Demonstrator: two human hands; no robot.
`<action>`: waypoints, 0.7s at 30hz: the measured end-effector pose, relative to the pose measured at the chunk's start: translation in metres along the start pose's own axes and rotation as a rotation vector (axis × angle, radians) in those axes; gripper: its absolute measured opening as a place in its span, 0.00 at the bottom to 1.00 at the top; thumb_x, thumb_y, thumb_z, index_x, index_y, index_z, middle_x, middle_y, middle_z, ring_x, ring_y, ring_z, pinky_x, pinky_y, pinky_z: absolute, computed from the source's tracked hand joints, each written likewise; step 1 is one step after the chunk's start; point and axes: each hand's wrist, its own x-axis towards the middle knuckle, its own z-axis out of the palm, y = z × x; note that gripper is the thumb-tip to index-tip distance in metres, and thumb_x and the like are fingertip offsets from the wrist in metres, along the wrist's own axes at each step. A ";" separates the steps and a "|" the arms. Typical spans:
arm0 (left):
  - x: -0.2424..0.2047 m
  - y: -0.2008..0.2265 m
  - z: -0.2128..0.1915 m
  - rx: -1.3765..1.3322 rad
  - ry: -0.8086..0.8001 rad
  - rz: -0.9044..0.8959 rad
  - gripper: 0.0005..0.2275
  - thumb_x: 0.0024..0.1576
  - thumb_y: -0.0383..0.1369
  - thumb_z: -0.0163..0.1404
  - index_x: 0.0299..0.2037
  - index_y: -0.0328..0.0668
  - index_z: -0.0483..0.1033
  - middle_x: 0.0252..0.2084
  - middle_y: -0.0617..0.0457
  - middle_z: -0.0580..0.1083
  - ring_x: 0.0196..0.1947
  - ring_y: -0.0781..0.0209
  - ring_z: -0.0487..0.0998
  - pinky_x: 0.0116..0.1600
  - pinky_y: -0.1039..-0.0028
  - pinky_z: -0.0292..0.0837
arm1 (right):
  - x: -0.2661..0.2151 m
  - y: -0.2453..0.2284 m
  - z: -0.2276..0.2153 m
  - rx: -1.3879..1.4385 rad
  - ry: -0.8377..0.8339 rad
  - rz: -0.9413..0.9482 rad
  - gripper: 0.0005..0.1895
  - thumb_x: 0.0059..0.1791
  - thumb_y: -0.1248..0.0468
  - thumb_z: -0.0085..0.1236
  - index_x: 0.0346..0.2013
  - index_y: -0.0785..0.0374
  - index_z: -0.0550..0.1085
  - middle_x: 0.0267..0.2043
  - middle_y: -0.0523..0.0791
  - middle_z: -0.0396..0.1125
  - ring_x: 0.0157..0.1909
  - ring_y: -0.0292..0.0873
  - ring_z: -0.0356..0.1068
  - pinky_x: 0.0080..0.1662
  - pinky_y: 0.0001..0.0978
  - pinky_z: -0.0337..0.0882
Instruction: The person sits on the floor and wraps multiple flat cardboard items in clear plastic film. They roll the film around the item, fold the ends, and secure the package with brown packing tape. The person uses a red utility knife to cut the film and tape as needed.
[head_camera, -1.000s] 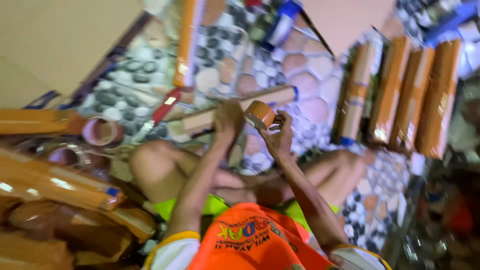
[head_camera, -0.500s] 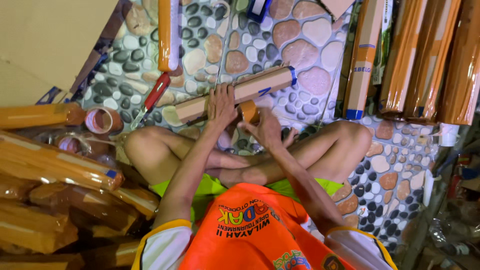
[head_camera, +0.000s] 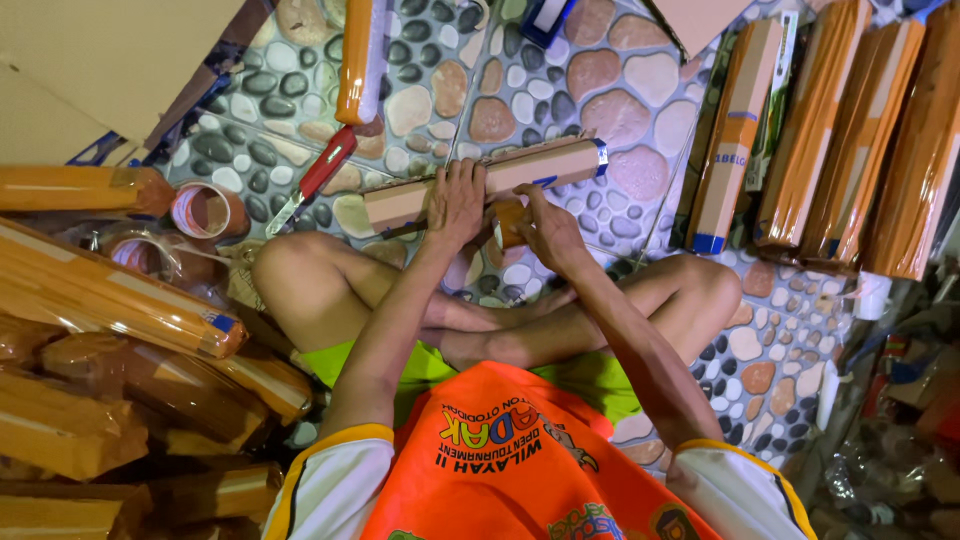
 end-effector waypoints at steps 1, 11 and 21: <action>-0.001 0.000 0.001 0.015 -0.015 -0.001 0.10 0.59 0.34 0.52 0.47 0.40 0.69 0.41 0.48 0.68 0.42 0.50 0.69 0.49 0.60 0.61 | -0.003 -0.001 0.001 0.028 0.027 0.020 0.32 0.51 0.63 0.63 0.66 0.48 0.59 0.42 0.49 0.74 0.46 0.59 0.76 0.49 0.56 0.74; -0.004 -0.002 0.011 0.012 -0.010 0.012 0.12 0.60 0.38 0.54 0.46 0.41 0.70 0.41 0.49 0.67 0.42 0.51 0.68 0.47 0.62 0.61 | -0.011 -0.011 -0.008 0.042 0.051 0.116 0.27 0.52 0.69 0.54 0.64 0.53 0.59 0.50 0.53 0.75 0.49 0.60 0.78 0.51 0.58 0.75; 0.001 -0.004 0.008 -0.039 -0.010 0.002 0.26 0.57 0.59 0.51 0.47 0.41 0.68 0.42 0.48 0.66 0.43 0.52 0.68 0.51 0.61 0.60 | 0.017 -0.029 -0.011 -0.697 0.062 -0.305 0.18 0.50 0.60 0.57 0.54 0.50 0.65 0.33 0.43 0.77 0.33 0.50 0.80 0.39 0.43 0.79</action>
